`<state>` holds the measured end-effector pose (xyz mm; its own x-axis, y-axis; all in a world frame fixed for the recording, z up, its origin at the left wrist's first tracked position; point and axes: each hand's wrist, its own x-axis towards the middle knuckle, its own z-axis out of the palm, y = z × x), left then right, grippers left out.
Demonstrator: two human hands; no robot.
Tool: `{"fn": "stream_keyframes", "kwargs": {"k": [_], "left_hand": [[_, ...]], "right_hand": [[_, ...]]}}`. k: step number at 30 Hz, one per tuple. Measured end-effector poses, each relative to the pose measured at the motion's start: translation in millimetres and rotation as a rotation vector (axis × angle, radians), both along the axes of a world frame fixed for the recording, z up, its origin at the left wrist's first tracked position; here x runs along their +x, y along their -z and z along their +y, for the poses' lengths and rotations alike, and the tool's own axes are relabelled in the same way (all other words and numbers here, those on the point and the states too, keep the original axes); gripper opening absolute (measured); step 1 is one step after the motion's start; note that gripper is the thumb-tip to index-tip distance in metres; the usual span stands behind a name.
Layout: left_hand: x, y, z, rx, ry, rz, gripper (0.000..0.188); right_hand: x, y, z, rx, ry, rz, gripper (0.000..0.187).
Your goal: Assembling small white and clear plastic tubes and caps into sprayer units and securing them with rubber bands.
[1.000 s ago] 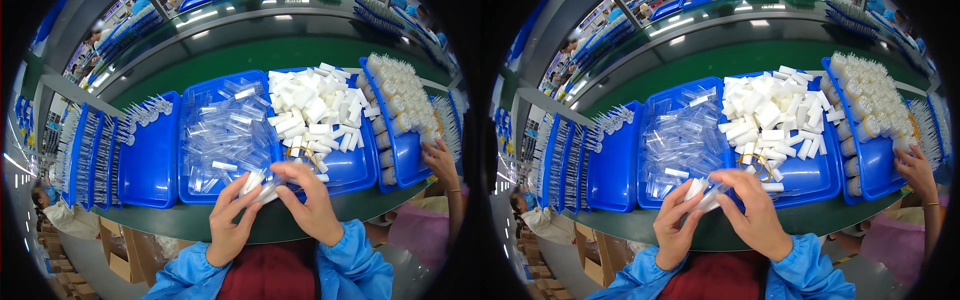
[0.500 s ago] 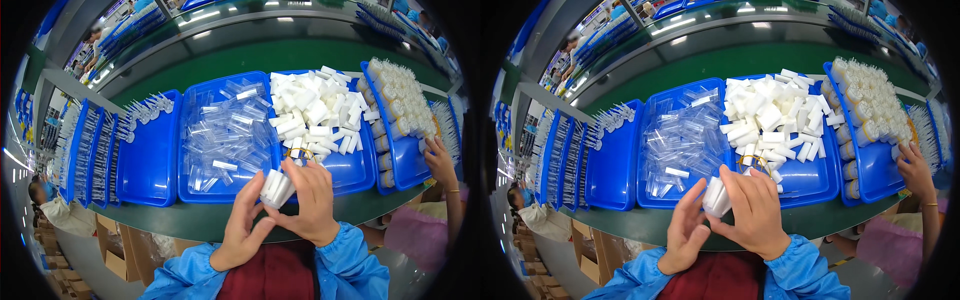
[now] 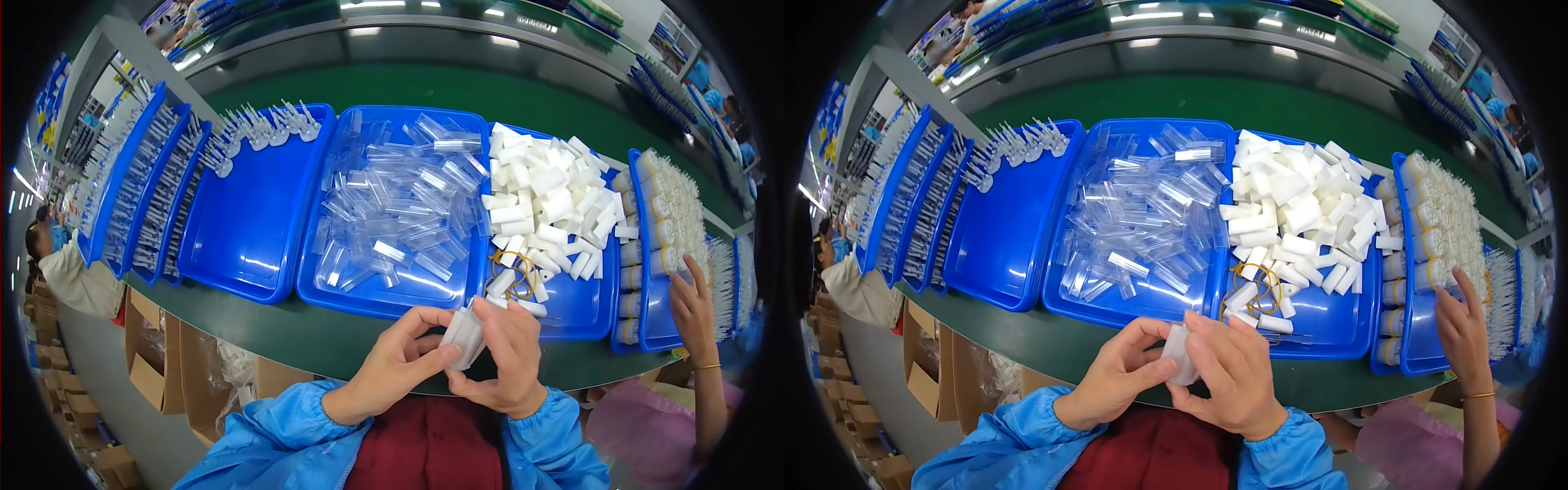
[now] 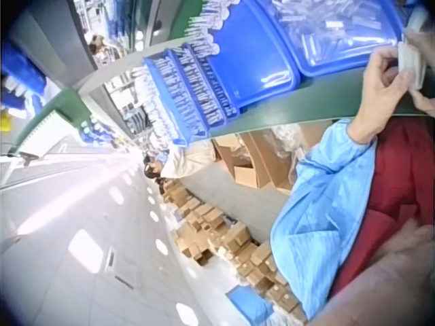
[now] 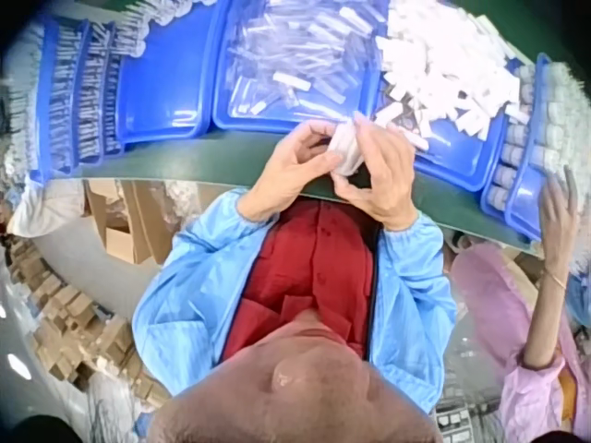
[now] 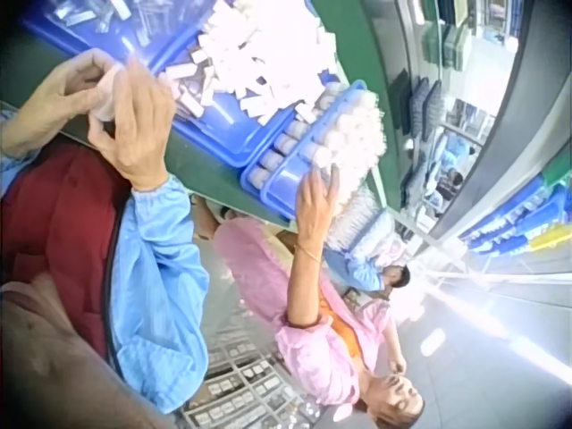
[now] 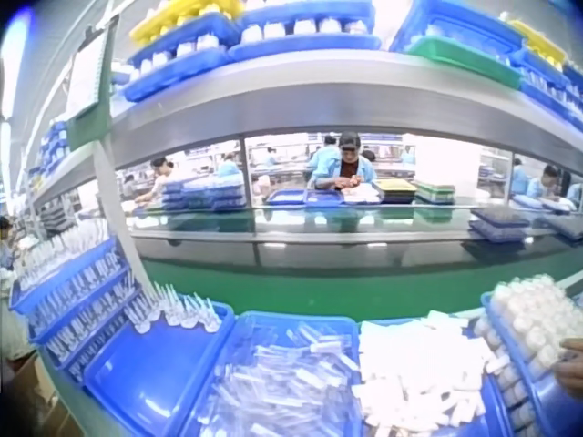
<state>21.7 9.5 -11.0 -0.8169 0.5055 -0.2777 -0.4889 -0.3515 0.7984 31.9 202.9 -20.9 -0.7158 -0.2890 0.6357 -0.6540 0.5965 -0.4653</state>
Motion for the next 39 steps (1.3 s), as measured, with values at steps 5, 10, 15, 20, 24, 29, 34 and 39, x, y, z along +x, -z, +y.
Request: {"fn": "stream_keyframes", "kwargs": {"k": [5,10,15,20,24,29,34,39], "left_hand": [[-1,13,-27,-0.082,-0.253,0.198,0.037],[-9,17,-57,-0.174,-0.407,0.214,0.039],[-9,14,-57,-0.071,-0.446,0.168,0.040],[-9,26,-58,-0.168,-0.443,0.327,0.032],[-9,22,-55,-0.275,-0.437,0.418,0.031],[-11,18,-49,-0.278,-0.405,0.477,0.029],[-6,8,-45,-0.299,-0.368,0.508,0.028],[-4,4,-27,-0.327,-0.263,0.490,0.028]], "right_hand": [[-22,-17,-8,-0.102,-0.021,-0.159,0.074],[-68,-10,-26,0.321,0.079,-0.012,0.035],[-77,2,-49,0.626,0.177,-0.009,0.029],[-72,-5,-55,0.604,0.137,-0.002,0.021],[-65,-7,-47,0.662,0.130,-0.027,0.013],[-69,-5,-42,0.626,0.078,-0.096,0.012],[-69,-38,-19,-0.117,0.017,-0.579,0.029],[-38,-45,-19,-0.959,-0.045,-0.767,0.043]]}}
